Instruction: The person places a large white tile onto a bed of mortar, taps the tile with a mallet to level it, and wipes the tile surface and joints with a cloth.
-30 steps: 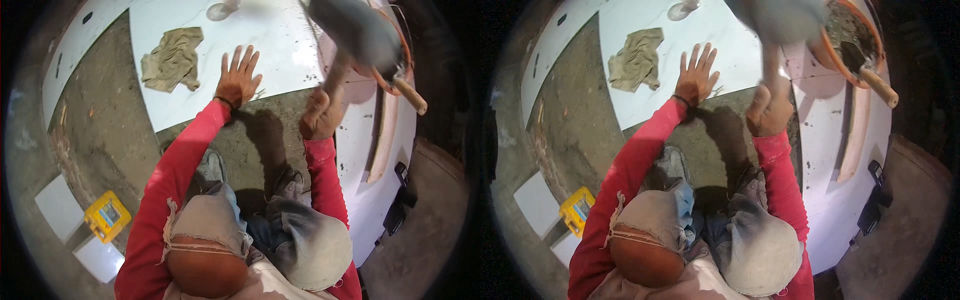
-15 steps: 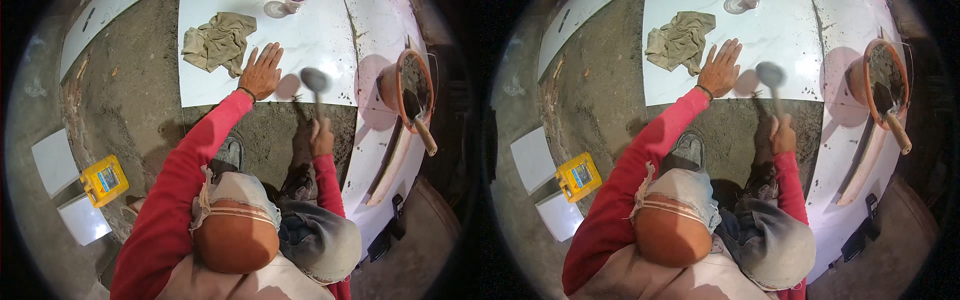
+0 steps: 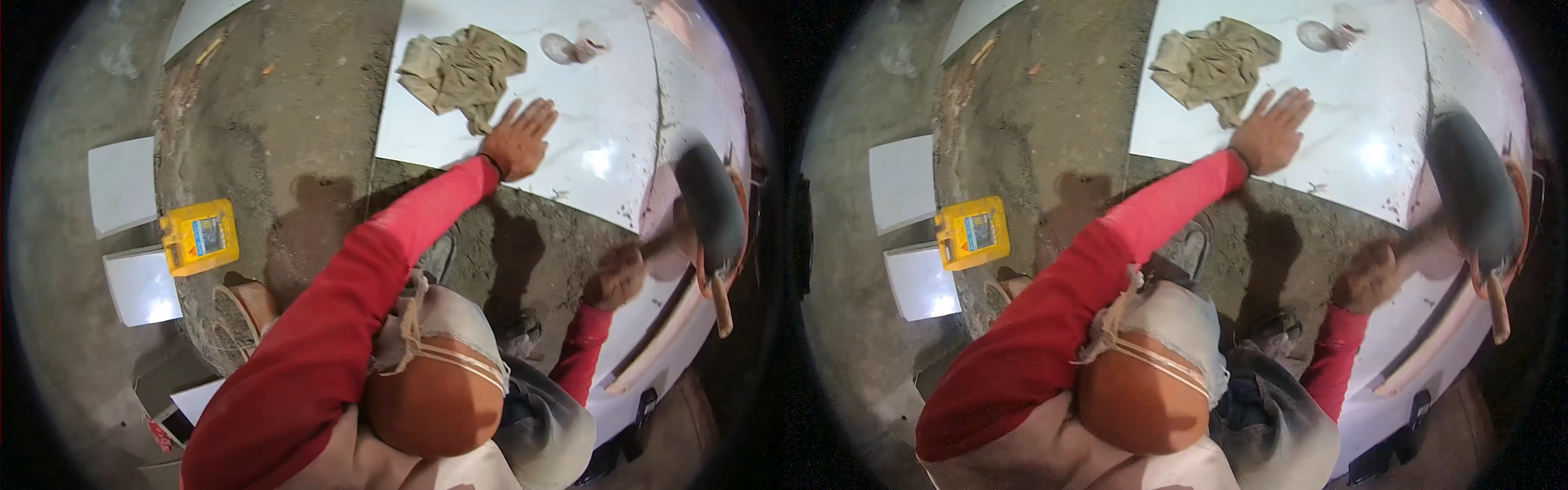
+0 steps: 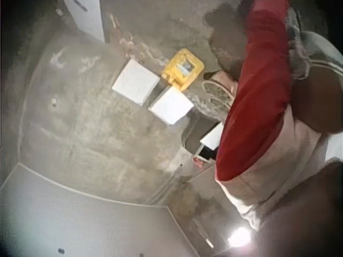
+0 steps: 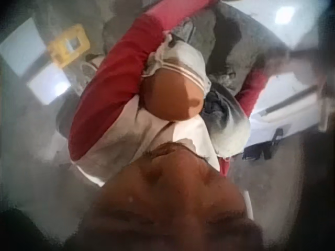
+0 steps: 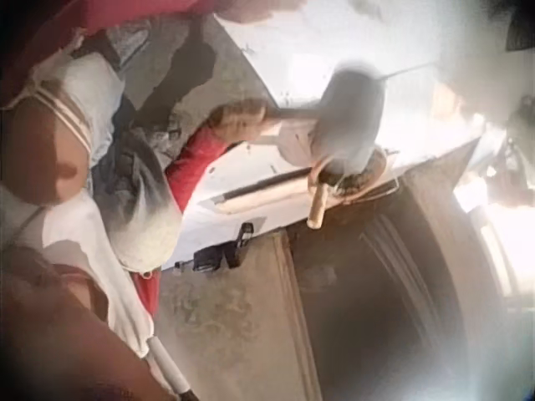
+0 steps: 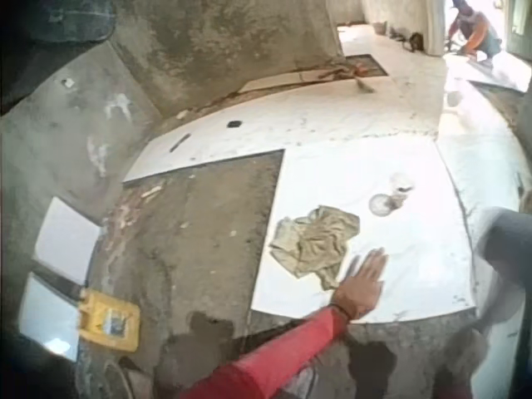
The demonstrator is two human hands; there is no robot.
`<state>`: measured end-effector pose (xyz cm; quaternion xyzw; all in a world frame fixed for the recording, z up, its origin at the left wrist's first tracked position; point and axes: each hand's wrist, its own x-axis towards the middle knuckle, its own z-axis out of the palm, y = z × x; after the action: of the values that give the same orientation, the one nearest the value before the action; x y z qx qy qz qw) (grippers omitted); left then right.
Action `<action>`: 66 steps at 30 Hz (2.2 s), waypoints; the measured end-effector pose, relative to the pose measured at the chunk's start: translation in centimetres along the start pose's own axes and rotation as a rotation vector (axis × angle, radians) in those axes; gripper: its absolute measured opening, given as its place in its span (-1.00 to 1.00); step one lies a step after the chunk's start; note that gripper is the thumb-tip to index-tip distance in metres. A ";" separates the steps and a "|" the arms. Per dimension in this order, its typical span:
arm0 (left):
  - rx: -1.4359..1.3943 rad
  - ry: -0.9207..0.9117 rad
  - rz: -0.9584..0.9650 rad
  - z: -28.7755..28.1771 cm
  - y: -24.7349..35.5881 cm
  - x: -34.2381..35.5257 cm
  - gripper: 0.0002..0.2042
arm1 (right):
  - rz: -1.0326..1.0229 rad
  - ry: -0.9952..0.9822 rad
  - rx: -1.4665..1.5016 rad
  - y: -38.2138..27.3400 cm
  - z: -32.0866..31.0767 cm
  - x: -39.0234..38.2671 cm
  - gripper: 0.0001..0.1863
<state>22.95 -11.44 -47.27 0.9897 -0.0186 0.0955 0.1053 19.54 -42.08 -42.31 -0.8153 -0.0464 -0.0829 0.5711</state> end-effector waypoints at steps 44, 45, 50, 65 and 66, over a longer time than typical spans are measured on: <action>0.067 -0.066 0.026 0.1 0.9 0.3 -0.34 | 0.427 -0.406 -0.600 -2.4 1.2 -2.4 -0.68; 0.091 -0.116 -0.020 -0.7 1.5 0.8 -0.36 | 0.337 -0.343 -0.521 -2.9 1.3 -2.5 -0.69; -1.075 -0.218 -0.204 -5.3 9.7 -2.0 -0.40 | 0.012 -0.396 -0.283 -4.4 1.4 -2.0 -0.74; -1.384 -0.219 -0.693 -8.8 7.4 -4.9 -0.86 | 0.246 -0.038 -0.501 9.1 -8.0 7.0 -0.73; -1.398 -0.229 -0.679 -8.6 7.3 -4.9 -0.86 | 0.246 -0.052 -0.480 8.9 -8.0 7.0 -0.71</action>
<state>16.14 -16.70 -38.43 0.6490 0.2186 -0.0784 0.7245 27.27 -52.74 -46.54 -0.9288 0.0596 -0.0006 0.3659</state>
